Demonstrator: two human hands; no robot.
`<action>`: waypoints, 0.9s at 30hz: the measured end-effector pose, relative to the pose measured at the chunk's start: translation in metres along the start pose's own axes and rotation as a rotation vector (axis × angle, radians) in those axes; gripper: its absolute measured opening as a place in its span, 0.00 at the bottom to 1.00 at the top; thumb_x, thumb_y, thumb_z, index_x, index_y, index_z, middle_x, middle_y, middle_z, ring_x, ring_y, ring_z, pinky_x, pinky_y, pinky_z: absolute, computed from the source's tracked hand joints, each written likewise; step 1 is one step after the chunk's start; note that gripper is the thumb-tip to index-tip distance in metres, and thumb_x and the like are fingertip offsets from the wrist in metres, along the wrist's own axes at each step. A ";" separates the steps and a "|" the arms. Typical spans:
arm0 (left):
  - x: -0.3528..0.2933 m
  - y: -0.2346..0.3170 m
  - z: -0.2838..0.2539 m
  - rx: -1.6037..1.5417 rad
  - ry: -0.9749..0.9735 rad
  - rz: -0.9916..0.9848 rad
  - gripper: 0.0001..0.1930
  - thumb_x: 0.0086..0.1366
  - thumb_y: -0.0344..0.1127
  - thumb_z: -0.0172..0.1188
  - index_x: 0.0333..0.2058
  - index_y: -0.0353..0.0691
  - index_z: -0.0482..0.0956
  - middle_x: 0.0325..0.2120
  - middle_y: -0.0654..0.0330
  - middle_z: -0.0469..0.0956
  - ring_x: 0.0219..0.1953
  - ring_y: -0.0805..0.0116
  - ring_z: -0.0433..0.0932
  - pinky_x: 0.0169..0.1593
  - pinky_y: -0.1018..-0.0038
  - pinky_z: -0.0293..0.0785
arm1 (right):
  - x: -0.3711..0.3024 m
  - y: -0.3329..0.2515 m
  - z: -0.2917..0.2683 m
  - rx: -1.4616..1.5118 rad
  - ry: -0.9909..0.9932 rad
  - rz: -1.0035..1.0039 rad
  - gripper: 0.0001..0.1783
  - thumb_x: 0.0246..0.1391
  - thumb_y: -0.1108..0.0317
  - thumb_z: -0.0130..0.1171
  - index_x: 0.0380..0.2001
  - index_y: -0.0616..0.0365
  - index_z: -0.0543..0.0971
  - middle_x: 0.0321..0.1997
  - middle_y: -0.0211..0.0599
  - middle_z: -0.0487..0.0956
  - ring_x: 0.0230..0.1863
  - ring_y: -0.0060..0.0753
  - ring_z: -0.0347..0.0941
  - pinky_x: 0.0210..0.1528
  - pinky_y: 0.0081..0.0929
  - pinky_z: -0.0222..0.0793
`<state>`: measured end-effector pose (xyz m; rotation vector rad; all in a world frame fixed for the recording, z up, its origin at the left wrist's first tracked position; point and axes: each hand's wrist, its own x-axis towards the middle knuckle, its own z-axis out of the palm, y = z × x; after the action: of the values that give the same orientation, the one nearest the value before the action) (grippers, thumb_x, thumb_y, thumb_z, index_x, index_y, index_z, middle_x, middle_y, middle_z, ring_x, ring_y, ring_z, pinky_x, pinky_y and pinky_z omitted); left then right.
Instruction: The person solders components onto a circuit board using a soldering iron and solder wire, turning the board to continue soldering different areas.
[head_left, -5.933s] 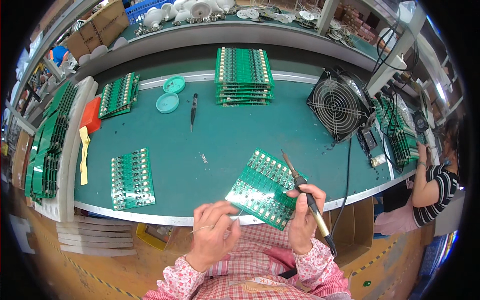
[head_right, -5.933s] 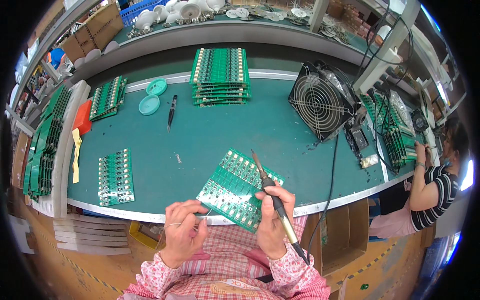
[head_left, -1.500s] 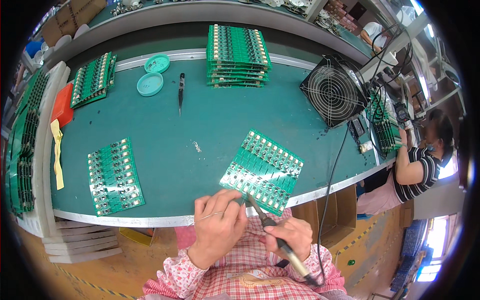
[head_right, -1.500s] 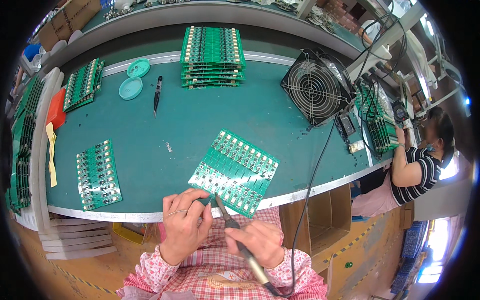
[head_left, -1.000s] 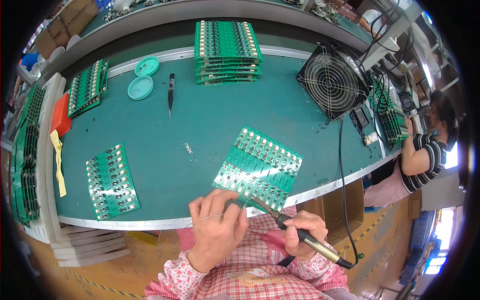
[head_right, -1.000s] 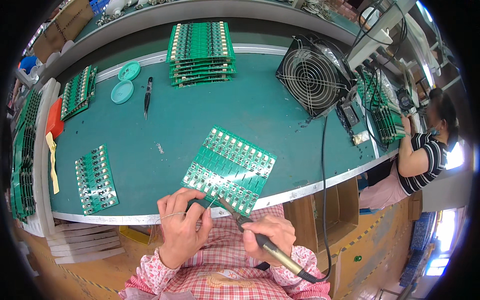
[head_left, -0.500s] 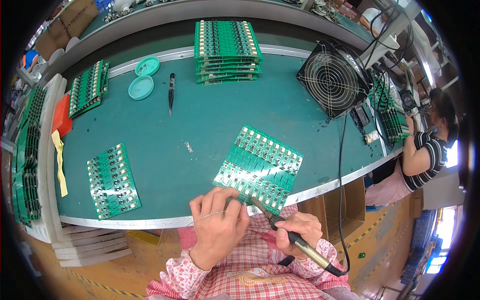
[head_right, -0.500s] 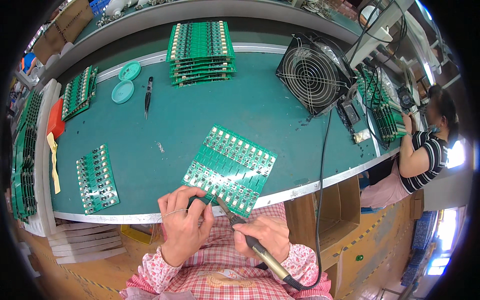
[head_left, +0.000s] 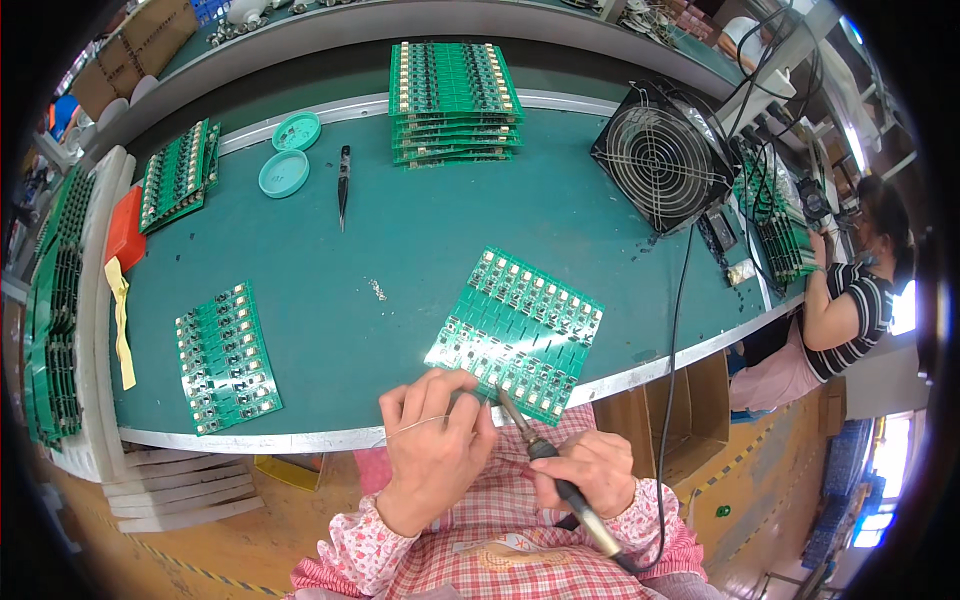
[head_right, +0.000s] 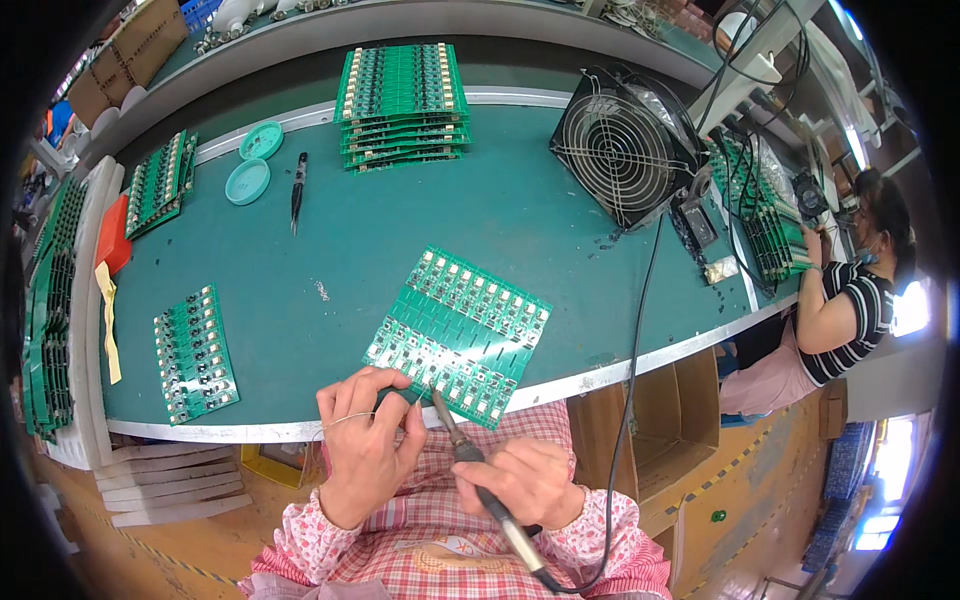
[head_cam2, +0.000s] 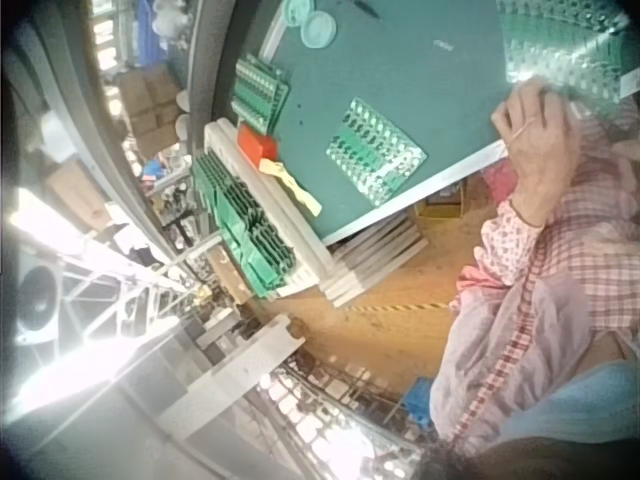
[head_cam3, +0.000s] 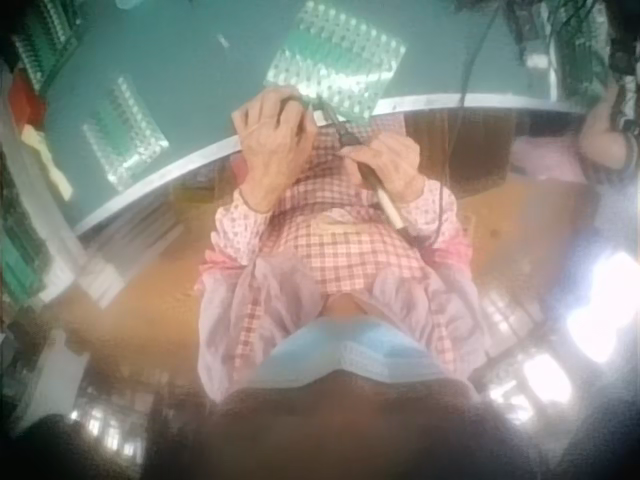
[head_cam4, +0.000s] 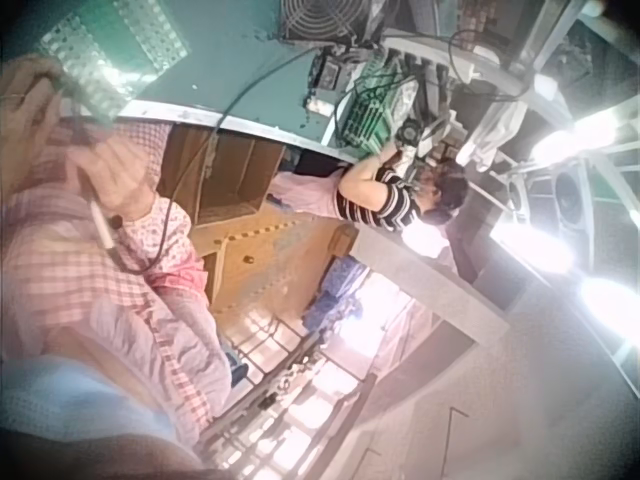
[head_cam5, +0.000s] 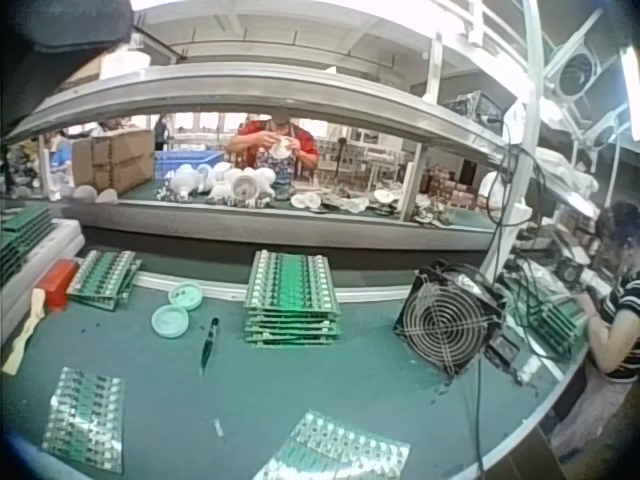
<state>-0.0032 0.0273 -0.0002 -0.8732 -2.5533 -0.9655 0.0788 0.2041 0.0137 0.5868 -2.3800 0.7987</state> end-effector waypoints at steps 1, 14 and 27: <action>0.000 0.000 -0.001 -0.012 -0.005 0.002 0.08 0.49 0.26 0.65 0.27 0.40 0.74 0.40 0.62 0.75 0.45 0.60 0.75 0.47 0.62 0.61 | -0.002 0.000 -0.001 0.002 0.001 0.001 0.16 0.40 0.75 0.66 0.37 0.56 0.78 0.16 0.24 0.70 0.16 0.23 0.69 0.17 0.19 0.64; 0.001 0.011 0.004 -0.022 -0.027 0.005 0.07 0.49 0.27 0.65 0.27 0.40 0.76 0.39 0.60 0.75 0.46 0.59 0.73 0.49 0.60 0.60 | -0.014 0.000 -0.007 0.230 0.249 0.232 0.09 0.51 0.75 0.62 0.34 0.64 0.75 0.19 0.35 0.79 0.13 0.26 0.72 0.16 0.23 0.66; 0.002 0.011 0.009 0.001 -0.023 0.002 0.07 0.48 0.27 0.65 0.27 0.40 0.76 0.38 0.62 0.75 0.45 0.59 0.73 0.49 0.60 0.60 | -0.012 0.003 -0.004 0.180 0.197 0.206 0.11 0.45 0.78 0.65 0.35 0.62 0.77 0.15 0.32 0.75 0.14 0.28 0.72 0.16 0.23 0.66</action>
<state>0.0018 0.0405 -0.0003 -0.8917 -2.5712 -0.9587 0.0878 0.2114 0.0072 0.3177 -2.2245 1.1160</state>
